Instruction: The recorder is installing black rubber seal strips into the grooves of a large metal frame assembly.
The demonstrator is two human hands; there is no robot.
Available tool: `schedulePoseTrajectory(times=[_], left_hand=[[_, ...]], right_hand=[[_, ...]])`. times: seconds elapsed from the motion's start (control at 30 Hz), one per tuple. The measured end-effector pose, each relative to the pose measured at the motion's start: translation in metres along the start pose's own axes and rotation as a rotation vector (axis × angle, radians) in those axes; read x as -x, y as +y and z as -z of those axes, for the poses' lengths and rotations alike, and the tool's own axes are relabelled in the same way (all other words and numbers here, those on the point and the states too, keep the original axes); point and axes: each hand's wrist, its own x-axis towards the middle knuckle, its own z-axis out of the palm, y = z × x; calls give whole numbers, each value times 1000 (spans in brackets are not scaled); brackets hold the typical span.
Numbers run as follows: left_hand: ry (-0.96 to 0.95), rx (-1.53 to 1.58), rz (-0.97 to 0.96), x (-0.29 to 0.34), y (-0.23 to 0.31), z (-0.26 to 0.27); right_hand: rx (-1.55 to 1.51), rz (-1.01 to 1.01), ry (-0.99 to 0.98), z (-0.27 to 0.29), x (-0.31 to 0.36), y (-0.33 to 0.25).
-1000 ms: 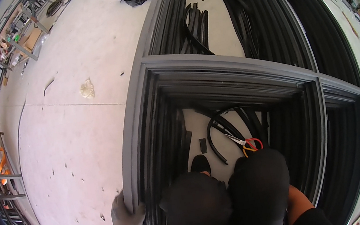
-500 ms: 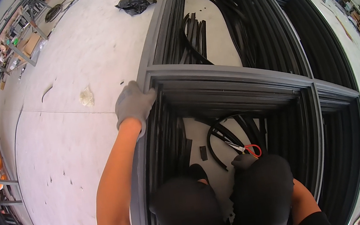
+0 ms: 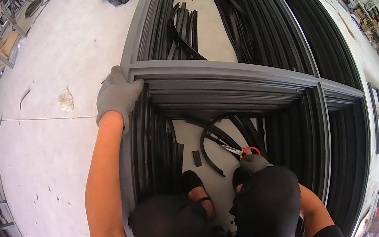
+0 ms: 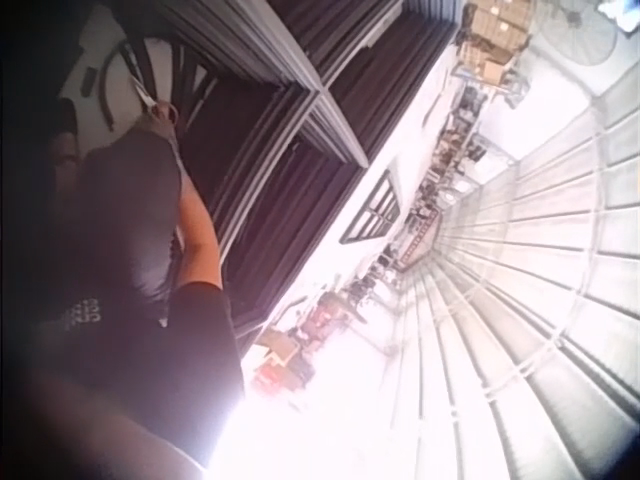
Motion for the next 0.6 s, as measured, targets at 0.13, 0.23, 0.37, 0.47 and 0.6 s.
schedulePoseTrajectory(times=[0.13, 0.23, 0.37, 0.47, 0.6], left_hand=[[3, 23, 35, 2, -10, 4], [-17, 61, 61, 3, -1, 1], [-9, 116, -12, -1, -6, 1], [21, 111, -3, 0, -11, -3], [-5, 114, 10, -2, -10, -2]], right_hand=[[-272, -83, 128, 11, -33, -5], [-193, -4, 184, 19, -49, -6], [-90, 124, 79, -17, -78, 14], [-78, 104, -54, -42, -72, -16], [238, 127, -12, -71, -85, -51]])
